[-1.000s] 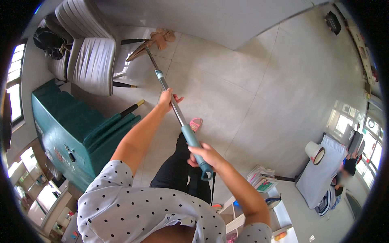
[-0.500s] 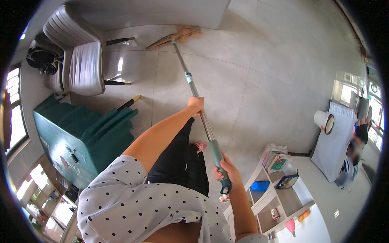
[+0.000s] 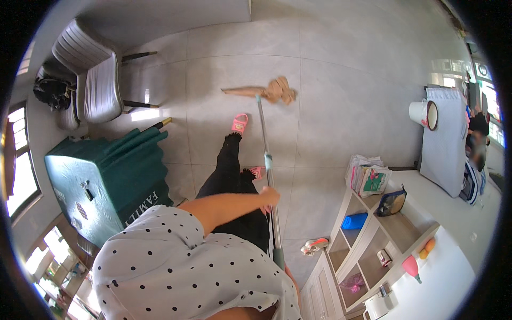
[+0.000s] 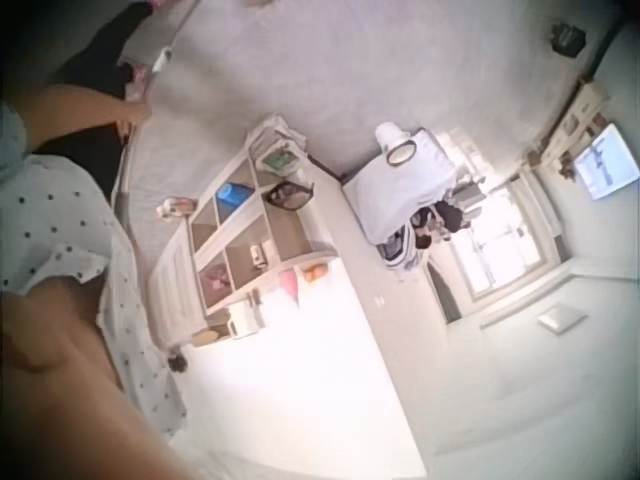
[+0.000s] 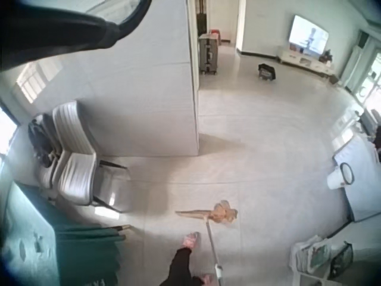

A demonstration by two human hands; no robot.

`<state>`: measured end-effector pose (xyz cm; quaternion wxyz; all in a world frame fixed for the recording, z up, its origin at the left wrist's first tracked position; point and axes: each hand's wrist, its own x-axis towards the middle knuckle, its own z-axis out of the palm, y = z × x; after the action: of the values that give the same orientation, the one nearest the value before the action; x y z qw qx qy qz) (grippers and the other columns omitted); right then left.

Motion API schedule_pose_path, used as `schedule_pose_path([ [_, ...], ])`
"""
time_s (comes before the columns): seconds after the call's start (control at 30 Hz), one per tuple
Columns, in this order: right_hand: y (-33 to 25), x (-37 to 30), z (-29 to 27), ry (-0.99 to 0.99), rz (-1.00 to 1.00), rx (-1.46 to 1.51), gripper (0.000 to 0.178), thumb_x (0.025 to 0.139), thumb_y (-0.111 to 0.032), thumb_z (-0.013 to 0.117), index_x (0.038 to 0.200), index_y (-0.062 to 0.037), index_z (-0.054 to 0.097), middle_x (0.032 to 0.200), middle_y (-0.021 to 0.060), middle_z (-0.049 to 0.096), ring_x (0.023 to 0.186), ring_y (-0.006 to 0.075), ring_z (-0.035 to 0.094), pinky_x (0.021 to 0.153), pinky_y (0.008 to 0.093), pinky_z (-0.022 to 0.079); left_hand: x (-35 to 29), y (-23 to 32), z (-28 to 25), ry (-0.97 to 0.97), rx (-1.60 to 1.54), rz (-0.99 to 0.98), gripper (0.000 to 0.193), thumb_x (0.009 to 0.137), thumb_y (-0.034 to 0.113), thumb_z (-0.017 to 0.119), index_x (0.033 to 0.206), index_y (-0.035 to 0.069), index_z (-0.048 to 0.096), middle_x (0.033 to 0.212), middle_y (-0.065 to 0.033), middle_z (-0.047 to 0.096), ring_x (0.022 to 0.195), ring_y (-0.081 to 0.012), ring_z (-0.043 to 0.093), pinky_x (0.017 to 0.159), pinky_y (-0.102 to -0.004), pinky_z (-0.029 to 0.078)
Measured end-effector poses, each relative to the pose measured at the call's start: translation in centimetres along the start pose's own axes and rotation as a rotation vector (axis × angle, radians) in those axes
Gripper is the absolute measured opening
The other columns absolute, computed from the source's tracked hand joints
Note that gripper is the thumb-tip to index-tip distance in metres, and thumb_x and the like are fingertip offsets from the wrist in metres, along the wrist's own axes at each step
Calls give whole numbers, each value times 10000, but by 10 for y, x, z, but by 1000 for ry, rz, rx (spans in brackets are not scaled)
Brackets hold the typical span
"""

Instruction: The person picks up a small piece of debris from the tiled floor and discards it into a nearby bucket. They then use a mop to clean the floor, moving around furniture and spraying a pink liquid from a bottle onto the mop head to aid in cleaning. The person continues mopping the area systematically.

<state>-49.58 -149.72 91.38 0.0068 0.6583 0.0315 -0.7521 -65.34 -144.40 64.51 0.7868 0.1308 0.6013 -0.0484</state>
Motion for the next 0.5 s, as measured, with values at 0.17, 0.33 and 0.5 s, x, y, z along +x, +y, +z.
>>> schedule_pose_path([
  [0.17,12,-46,-28,107,17,-100,657,820,-252,574,1364,-145,223,693,97,507,503,123,417,441,215,336,-62,10,43,120,-378,19,280,778,216,478,792,-59,526,646,-192,580,540,-336,609,486,-470,519],
  [0.33,-24,-37,-31,-69,-42,-54,684,803,-254,595,1363,-122,225,672,108,510,483,134,417,431,225,329,-24,12,9,253,-278,182,327,763,256,532,698,-62,494,616,-173,575,492,-269,603,423,-359,505],
  [0.5,-116,46,19,-365,-222,104,656,821,-191,552,1365,-87,200,677,114,503,533,158,460,456,251,354,37,67,-105,689,-309,427,298,779,229,546,827,-46,442,599,-104,511,449,-207,554,352,-307,434],
])
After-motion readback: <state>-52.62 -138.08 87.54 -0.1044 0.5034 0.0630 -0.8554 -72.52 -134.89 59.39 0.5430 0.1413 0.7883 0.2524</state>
